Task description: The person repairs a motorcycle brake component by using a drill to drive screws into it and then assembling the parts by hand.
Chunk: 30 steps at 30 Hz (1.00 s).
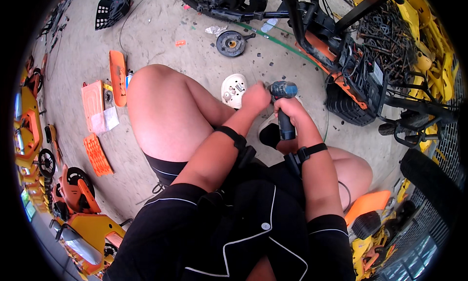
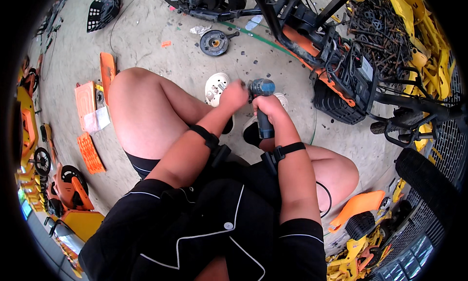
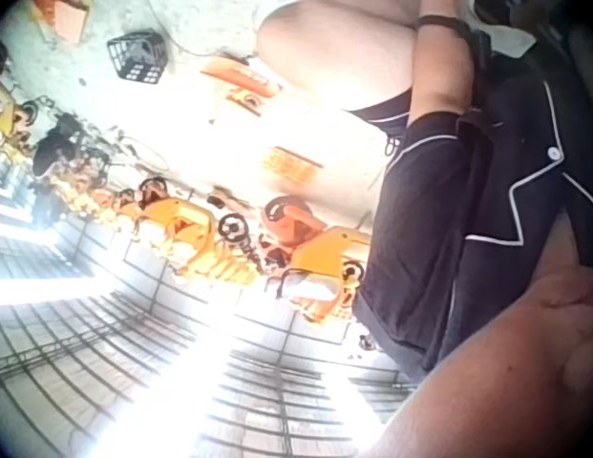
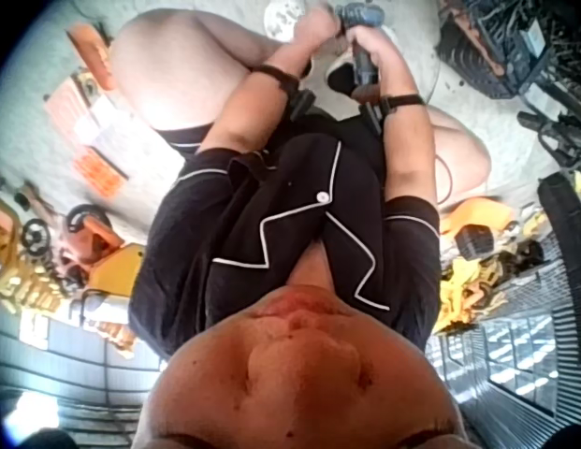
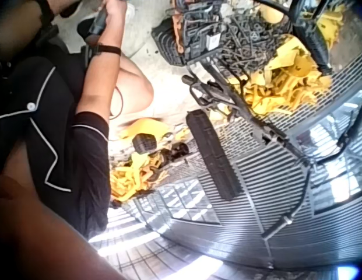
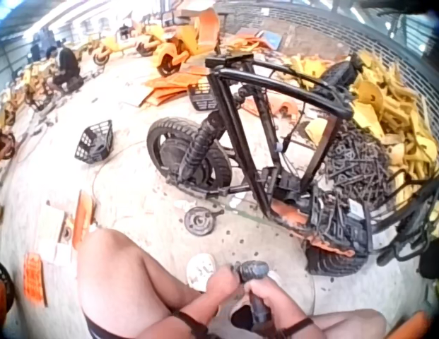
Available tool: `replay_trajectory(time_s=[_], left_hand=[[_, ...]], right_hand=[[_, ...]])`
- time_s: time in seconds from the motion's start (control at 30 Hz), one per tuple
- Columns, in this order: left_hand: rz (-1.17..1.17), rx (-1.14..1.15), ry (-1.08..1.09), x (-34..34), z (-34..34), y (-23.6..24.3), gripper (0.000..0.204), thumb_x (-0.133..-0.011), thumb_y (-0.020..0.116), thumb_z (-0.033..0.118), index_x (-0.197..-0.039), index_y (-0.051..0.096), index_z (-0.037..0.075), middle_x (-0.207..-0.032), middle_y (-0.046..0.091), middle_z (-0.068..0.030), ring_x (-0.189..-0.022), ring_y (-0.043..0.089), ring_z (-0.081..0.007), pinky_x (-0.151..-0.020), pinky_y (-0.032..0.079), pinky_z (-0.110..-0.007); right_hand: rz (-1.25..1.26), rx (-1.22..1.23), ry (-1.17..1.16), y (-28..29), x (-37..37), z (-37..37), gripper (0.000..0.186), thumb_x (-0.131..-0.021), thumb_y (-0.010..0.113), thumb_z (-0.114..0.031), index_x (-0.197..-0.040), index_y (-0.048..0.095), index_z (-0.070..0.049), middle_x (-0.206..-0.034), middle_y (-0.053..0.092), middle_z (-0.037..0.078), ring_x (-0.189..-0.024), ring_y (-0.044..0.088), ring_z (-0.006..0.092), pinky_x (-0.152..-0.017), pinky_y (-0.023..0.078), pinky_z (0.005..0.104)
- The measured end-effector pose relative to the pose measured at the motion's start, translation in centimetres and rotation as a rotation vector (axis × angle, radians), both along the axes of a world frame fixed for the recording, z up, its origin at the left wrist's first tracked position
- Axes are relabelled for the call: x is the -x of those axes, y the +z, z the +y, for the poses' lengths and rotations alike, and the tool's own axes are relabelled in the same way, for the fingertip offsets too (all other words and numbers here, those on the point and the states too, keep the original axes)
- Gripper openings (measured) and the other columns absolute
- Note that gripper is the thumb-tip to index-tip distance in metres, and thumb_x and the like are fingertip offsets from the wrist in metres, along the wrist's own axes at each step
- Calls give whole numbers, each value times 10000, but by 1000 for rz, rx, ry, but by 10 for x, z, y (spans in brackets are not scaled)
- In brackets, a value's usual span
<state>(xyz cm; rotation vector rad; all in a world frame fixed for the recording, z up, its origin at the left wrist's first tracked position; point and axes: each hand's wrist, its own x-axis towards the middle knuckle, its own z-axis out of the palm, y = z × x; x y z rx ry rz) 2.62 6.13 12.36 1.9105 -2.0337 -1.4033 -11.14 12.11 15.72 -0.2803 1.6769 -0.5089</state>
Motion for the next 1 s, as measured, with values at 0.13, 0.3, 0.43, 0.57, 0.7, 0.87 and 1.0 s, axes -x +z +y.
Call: replay_trajectory(time_s=[0.13, 0.3, 0.43, 0.57, 0.7, 0.87, 1.0], left_hand=[[302, 161, 289, -1, -63, 39, 323, -920, 577, 239, -1117, 696, 12, -1053, 721, -242, -1020, 690, -402, -913, 533, -449], [433, 168, 373, -1, -79, 53, 323, -900, 584, 223, -1094, 699, -8, -1017, 726, -237, -988, 696, -389, -899, 535, -429], [144, 103, 201, -10, -40, 2, 363, -871, 602, 221, -1149, 682, 2, -1132, 706, -250, -1077, 679, -397, -928, 530, -440], [-161, -187, -50, -24, -18, -39, 383, -851, 582, 195, -1166, 677, 0, -1186, 691, -260, -1160, 650, -401, -972, 514, -456], [-59, -20, 65, -6, -4, -5, 383, -864, 571, 209, -1165, 670, -7, -1186, 692, -257, -1146, 652, -406, -971, 510, -461], [138, 143, 193, -7, -2, 49, 370, -875, 574, 226, -1151, 672, 0, -1148, 706, -243, -1114, 661, -408, -953, 515, -454], [212, 142, 206, -7, 22, 74, 349, -875, 597, 244, -1117, 687, 9, -1118, 716, -235, -1100, 668, -402, -953, 512, -454]], right_hand=[[39, -17, 107, 5, -2, -9, 96, -664, 635, -40, -748, 630, 4, -682, 634, 123, -565, 619, 236, -545, 504, 357], [8, -7, 19, 9, -4, -4, 106, -677, 647, -46, -765, 636, 11, -697, 639, 120, -589, 629, 230, -573, 519, 344], [-44, 50, -37, 26, 3, -3, 108, -685, 648, -44, -771, 640, 20, -709, 644, 120, -602, 634, 222, -591, 525, 331], [21, 125, -115, 72, -3, -4, 91, -667, 644, -16, -755, 643, 7, -671, 633, 115, -574, 615, 232, -564, 500, 350], [9, 187, -147, 92, -5, 16, 104, -680, 663, -41, -763, 641, 16, -712, 653, 124, -603, 639, 213, -589, 525, 338], [-30, 222, -266, 82, -14, 47, 71, -673, 654, -27, -734, 641, 7, -692, 651, 136, -593, 636, 228, -582, 522, 347], [-82, 233, -312, 74, -12, 61, 126, -678, 650, -40, -798, 629, -8, -713, 650, 134, -607, 634, 234, -585, 517, 351]])
